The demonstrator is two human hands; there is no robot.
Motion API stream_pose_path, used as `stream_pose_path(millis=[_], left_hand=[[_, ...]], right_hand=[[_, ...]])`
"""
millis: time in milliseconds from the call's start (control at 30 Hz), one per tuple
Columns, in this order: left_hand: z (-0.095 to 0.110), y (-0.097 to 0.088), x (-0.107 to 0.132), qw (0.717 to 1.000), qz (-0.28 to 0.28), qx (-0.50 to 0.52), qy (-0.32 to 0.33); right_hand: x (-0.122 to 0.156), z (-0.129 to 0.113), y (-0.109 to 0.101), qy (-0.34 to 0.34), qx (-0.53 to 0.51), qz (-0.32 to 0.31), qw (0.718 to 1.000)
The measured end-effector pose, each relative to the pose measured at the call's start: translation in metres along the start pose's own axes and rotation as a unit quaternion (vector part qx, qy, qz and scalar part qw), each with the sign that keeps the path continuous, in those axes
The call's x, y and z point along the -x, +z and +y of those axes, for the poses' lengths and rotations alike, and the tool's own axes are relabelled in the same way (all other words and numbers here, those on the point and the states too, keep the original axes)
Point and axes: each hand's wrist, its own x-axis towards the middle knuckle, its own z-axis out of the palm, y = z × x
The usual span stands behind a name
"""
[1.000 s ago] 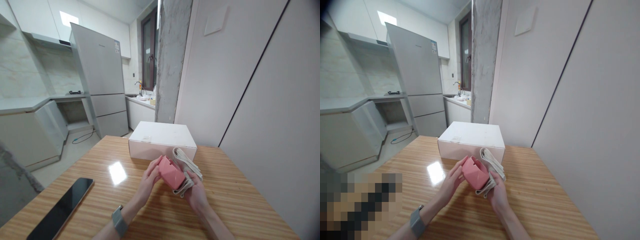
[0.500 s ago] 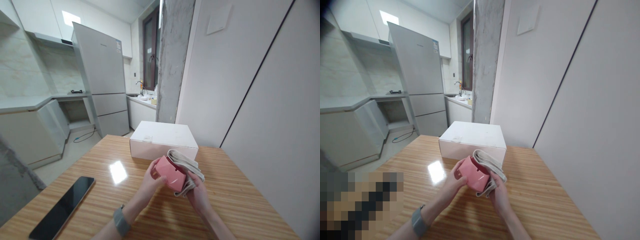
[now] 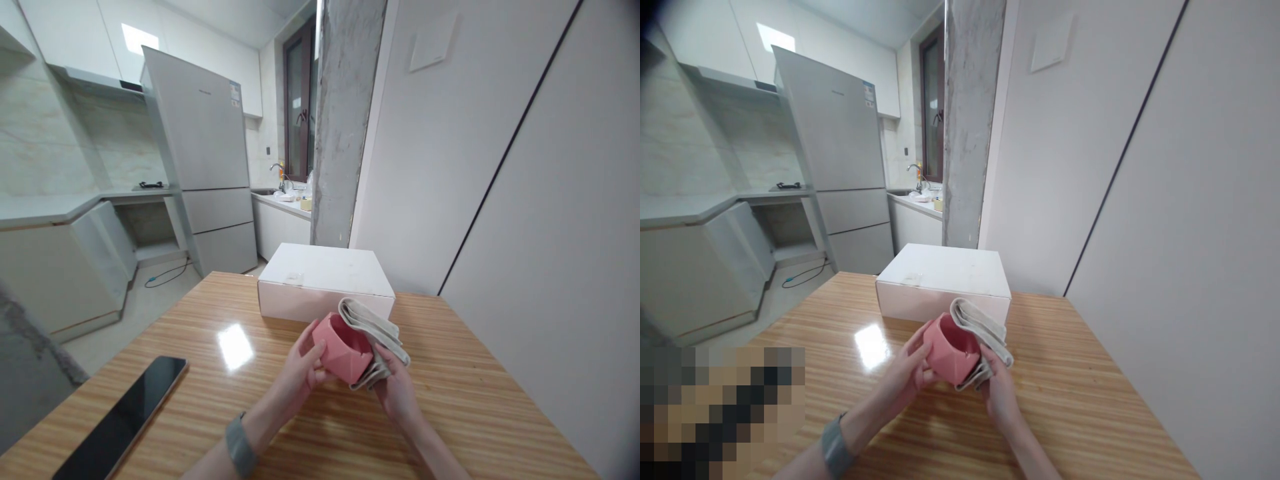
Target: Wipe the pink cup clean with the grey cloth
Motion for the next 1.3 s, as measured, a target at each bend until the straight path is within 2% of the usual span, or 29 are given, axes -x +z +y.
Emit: stream_pose_path(millis=[100,200,300,400,567,667,833,900,1067,1167,1300], left_hand=[[0.000,-0.005,0.001,0.997,-0.056,-0.015,-0.050],[0.002,-0.007,0.001,0.991,-0.073,-0.030,-0.105],[0.003,-0.007,0.001,0.993,-0.074,-0.017,-0.089],[0.002,-0.001,0.001,0.997,-0.057,-0.004,-0.046],[-0.001,0.011,0.006,1.000,0.013,0.002,0.017],[0.000,0.012,0.006,0.999,0.031,-0.025,-0.015],[0.004,0.003,0.000,0.989,0.064,-0.092,-0.096],[0.007,-0.001,-0.001,0.985,0.061,-0.116,-0.114],[0.015,-0.007,-0.001,0.985,-0.010,-0.109,-0.136],[0.014,-0.010,-0.003,0.987,0.007,-0.094,-0.131],[0.008,-0.008,-0.005,0.993,0.047,-0.055,-0.091]], right_hand=[[-0.003,-0.002,-0.004,-0.031,0.016,0.006,0.999],[-0.006,-0.003,-0.007,-0.028,0.024,0.003,0.999],[-0.008,-0.002,-0.009,-0.033,0.034,0.012,0.999],[-0.008,0.002,-0.010,-0.046,0.034,0.019,0.998],[-0.004,0.008,-0.008,-0.058,0.029,0.017,0.998],[-0.002,0.009,-0.008,-0.061,0.030,0.010,0.998],[-0.003,0.006,-0.012,-0.058,0.038,0.008,0.998],[-0.004,0.004,-0.012,-0.050,0.034,0.007,0.998],[-0.004,0.004,-0.010,-0.035,0.041,-0.012,0.998],[-0.005,0.005,-0.010,-0.042,0.054,-0.023,0.997],[-0.006,0.009,-0.007,-0.053,0.036,0.006,0.998]])
